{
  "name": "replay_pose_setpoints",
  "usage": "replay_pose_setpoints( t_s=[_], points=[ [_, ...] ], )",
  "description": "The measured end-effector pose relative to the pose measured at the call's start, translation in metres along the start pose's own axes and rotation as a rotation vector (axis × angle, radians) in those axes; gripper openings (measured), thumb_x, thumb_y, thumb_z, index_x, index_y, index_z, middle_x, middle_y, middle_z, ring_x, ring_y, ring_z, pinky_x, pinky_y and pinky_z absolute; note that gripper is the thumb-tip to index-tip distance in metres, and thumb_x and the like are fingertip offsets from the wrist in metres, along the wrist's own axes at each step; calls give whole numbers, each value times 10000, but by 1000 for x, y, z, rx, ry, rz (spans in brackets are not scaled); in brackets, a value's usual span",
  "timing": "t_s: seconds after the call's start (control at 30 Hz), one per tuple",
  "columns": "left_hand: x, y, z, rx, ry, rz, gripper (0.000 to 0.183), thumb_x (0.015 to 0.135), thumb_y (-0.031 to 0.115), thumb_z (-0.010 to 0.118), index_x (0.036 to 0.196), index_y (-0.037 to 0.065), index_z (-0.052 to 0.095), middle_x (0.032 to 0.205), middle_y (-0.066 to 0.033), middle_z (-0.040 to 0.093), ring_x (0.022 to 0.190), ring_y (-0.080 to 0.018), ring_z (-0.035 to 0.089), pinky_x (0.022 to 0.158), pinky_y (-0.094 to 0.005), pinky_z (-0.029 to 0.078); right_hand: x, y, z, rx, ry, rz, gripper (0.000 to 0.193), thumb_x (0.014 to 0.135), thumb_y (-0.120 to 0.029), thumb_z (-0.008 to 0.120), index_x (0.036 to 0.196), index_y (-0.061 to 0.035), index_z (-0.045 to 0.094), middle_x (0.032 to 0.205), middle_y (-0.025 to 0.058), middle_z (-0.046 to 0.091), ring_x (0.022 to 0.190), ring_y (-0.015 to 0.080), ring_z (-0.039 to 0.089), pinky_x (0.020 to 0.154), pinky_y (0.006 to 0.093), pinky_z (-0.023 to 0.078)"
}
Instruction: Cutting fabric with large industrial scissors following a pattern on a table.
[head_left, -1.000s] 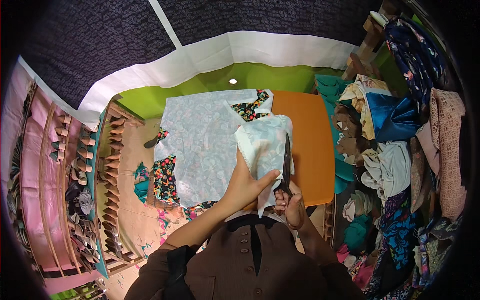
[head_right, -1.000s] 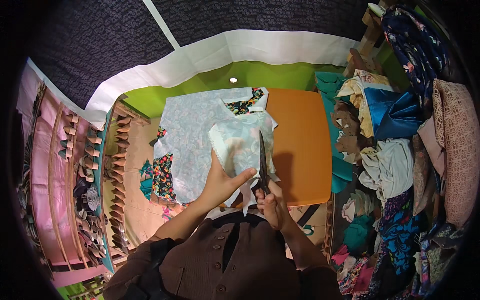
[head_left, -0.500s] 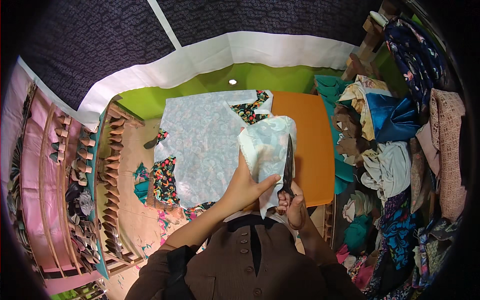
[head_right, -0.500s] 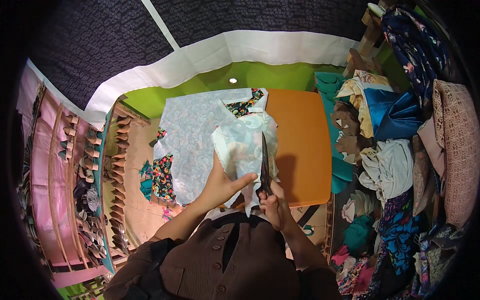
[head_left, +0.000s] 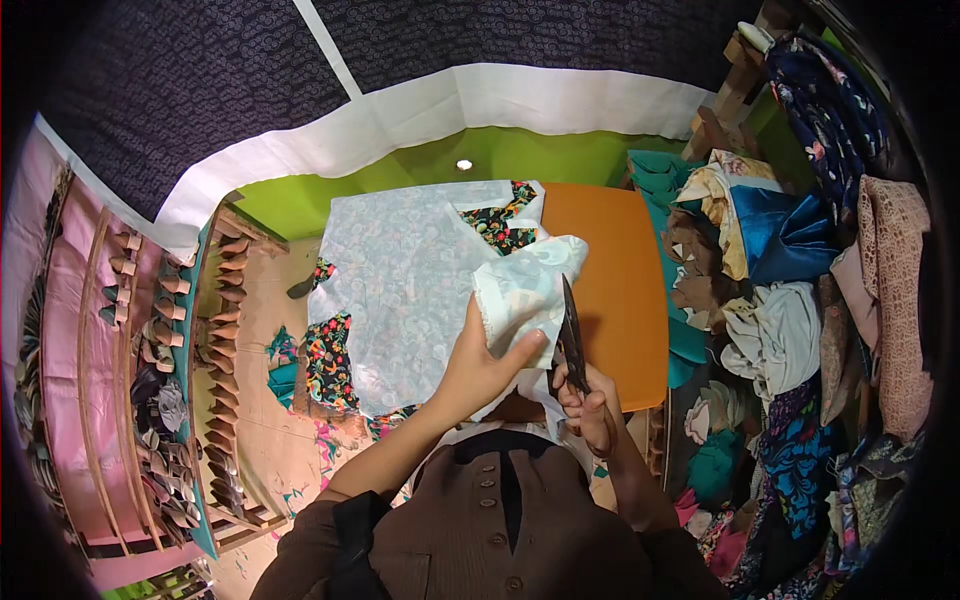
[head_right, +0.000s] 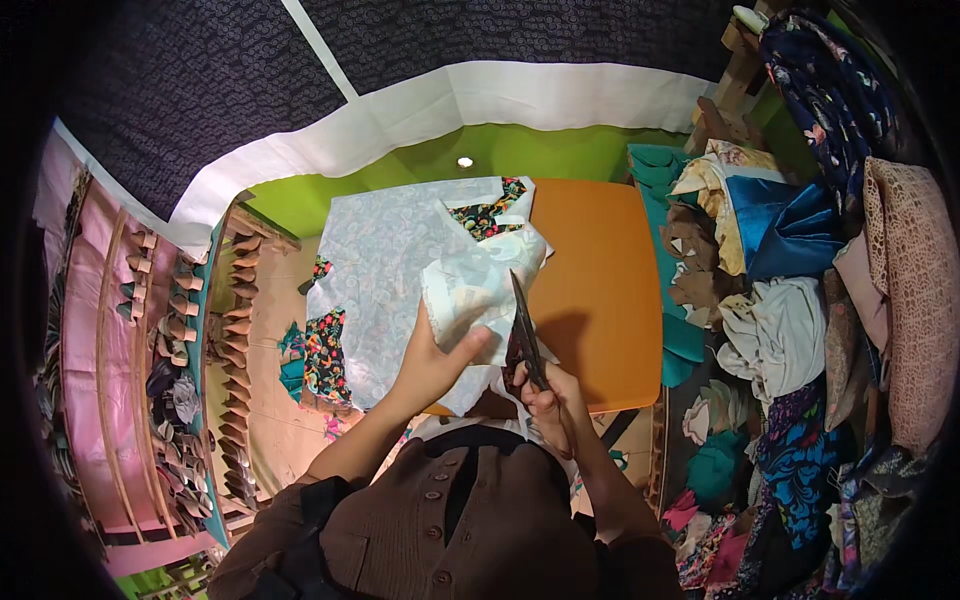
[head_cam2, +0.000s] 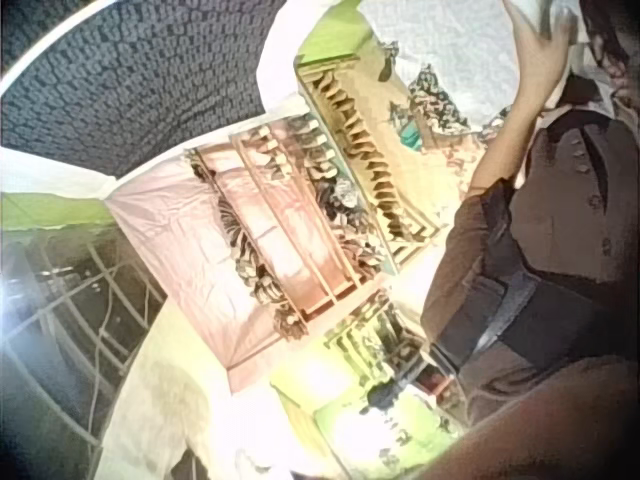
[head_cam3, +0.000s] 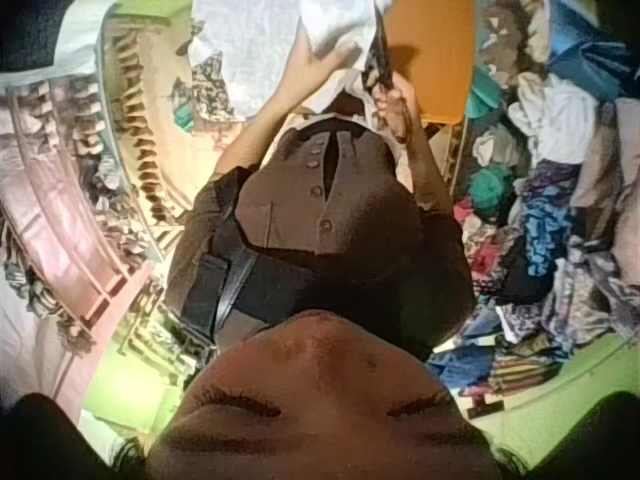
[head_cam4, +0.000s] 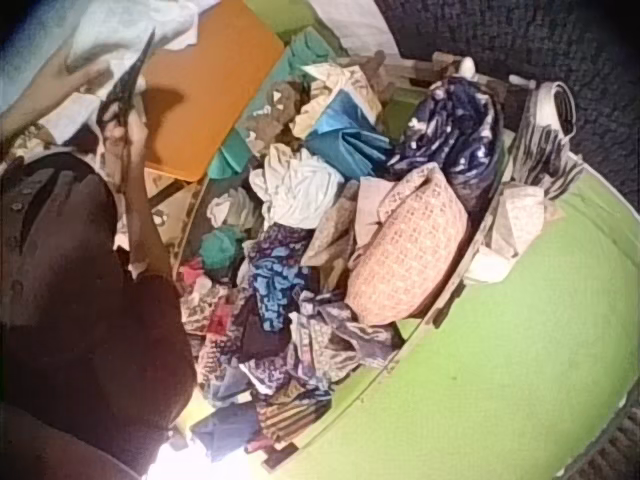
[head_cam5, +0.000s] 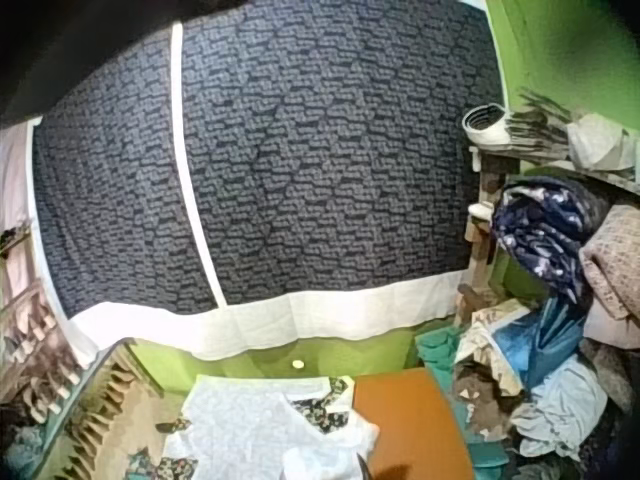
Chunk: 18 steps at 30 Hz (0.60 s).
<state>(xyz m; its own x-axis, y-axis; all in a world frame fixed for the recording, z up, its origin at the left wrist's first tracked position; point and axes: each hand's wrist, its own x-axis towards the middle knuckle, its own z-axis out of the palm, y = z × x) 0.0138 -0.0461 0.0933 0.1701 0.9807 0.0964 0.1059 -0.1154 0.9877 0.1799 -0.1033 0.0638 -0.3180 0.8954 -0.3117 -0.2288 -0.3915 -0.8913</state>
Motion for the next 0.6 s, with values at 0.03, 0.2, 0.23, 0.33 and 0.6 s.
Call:
replay_pose_setpoints(
  t_s=[0.03,0.2,0.23,0.33,0.6],
  points=[
    [0,-1,-1,-52,-8,-122,434,804,204,590,1151,1,425,1034,-97,529,920,-146,506,788,-284,410,0,-1,0,0,0,1,863,514,-796,452,933,-42,433,686,-57,312,536,-3,248,452,128,193],
    [1,3,-7,-34,16,-301,305,882,272,467,943,-15,551,714,5,531,671,-60,449,595,-227,392,0,-9,2,-117,-61,-14,846,515,-768,517,926,-34,430,659,-63,285,528,-4,249,458,132,193],
    [1,3,-6,-51,52,-228,311,886,276,458,952,-15,546,723,0,534,677,-63,452,600,-229,393,0,-5,-2,-117,-59,-15,846,515,-768,517,926,-34,430,659,-63,285,528,-4,249,458,132,193],
    [2,4,-9,-52,72,-127,346,901,301,415,970,-17,535,730,-16,540,690,-73,461,617,-236,397,0,4,-10,-135,-114,-66,804,552,-740,546,928,-39,432,645,-70,271,519,-5,248,459,135,199],
    [2,2,-8,-37,41,-154,401,912,347,369,976,-18,523,711,-25,530,679,-79,462,617,-238,394,4,-5,-6,4,-54,114,771,527,-688,584,898,-27,446,647,-61,310,507,-4,273,441,130,204]
  ],
)
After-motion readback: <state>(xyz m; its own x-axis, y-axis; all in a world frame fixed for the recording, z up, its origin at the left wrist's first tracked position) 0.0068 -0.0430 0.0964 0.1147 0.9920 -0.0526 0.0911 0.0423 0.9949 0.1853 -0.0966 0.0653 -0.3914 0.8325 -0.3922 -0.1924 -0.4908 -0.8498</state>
